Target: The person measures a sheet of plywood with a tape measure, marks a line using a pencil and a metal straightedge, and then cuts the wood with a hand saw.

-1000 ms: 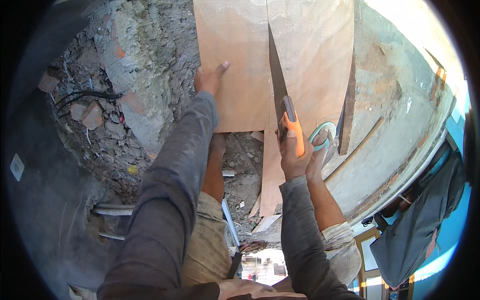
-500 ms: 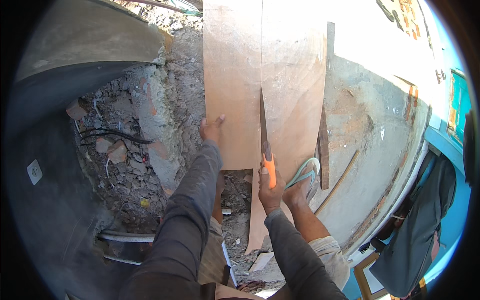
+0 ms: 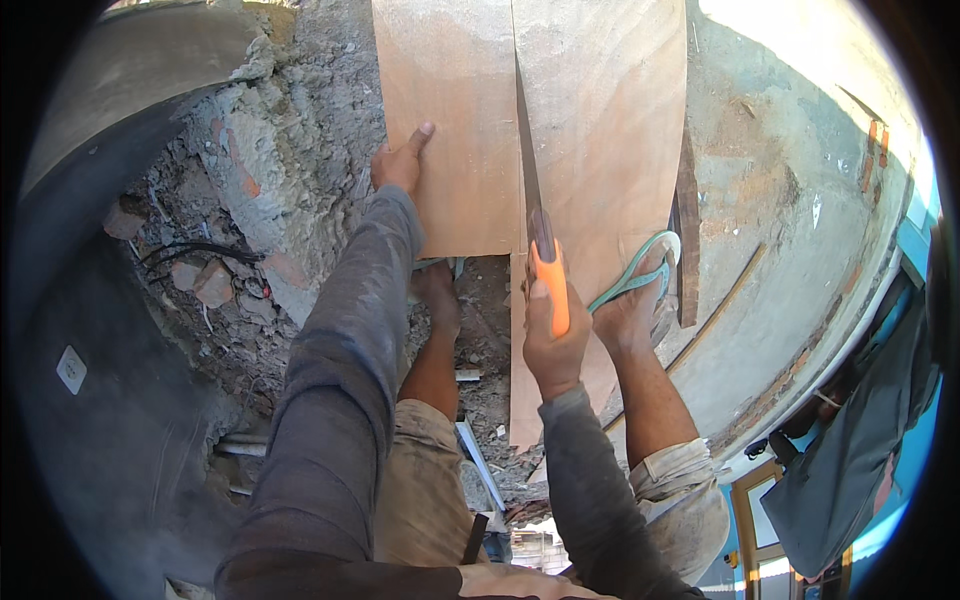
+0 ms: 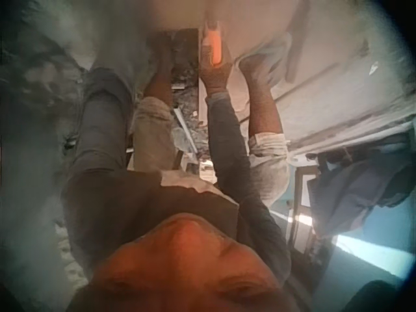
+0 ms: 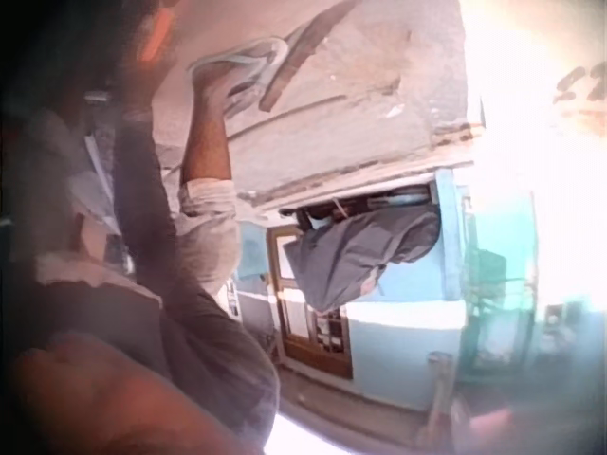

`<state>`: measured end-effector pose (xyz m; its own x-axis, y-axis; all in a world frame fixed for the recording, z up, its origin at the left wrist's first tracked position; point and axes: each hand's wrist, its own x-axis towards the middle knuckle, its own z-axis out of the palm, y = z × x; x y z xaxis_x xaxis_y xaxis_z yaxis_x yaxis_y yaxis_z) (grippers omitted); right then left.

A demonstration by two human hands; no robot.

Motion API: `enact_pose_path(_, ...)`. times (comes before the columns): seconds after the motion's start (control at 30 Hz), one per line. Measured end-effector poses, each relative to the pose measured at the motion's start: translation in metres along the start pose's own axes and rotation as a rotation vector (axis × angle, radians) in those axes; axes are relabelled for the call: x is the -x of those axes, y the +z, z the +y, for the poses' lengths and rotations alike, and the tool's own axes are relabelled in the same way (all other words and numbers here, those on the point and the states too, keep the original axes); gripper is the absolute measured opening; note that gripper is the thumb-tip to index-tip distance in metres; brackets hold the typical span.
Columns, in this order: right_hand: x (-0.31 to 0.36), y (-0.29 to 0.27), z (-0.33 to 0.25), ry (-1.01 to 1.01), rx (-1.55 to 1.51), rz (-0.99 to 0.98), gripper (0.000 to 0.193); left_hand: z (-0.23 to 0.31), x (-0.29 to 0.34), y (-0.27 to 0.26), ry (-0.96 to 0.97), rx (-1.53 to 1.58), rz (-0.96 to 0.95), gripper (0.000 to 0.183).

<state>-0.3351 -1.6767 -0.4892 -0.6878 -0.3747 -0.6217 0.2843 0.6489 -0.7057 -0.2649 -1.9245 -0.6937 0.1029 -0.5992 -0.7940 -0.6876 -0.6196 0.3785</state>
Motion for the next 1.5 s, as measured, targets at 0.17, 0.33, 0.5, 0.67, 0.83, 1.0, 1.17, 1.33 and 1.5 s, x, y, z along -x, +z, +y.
enact_pose_path(0.17, 0.070, -0.018, 0.003, -0.076, -0.067, 0.085, 0.046, -0.008, -0.009, 0.004, 0.046, 0.018, 0.020, 0.075)
enact_pose_path(0.33, 0.013, 0.014, 0.033, -0.141, 0.174, 0.055, 0.044, -0.008, -0.009, 0.007, 0.047, 0.046, -0.024, 0.076)
enact_pose_path(0.5, 0.087, -0.015, 0.025, -0.074, -0.055, 0.065, 0.042, -0.004, -0.010, -0.005, 0.045, 0.022, -0.011, 0.071)
enact_pose_path(0.67, -0.027, 0.011, 0.014, 0.048, 0.022, 0.017, 0.026, -0.014, -0.017, 0.002, 0.034, 0.005, -0.055, 0.079)
enact_pose_path(0.83, 0.105, -0.012, 0.035, -0.137, 0.140, 0.055, 0.050, -0.018, -0.018, 0.012, 0.077, 0.049, -0.086, 0.077)
enact_pose_path(1.0, 0.063, -0.004, 0.046, -0.141, 0.183, -0.024, 0.048, -0.016, -0.013, 0.002, 0.117, 0.012, 0.004, 0.072)
enact_pose_path(1.17, 0.086, -0.008, 0.042, 0.168, -0.021, -0.023, 0.051, -0.006, 0.017, -0.012, 0.023, 0.173, 0.005, 0.069)
enact_pose_path(1.33, 0.102, -0.004, 0.059, -0.113, 0.072, 0.065, 0.041, -0.030, 0.012, -0.004, 0.200, 0.166, 0.021, 0.070)
enact_pose_path(1.5, 0.077, -0.019, 0.026, -0.004, 0.065, -0.040, 0.036, -0.007, 0.002, -0.015, 0.084, 0.136, -0.027, 0.072)
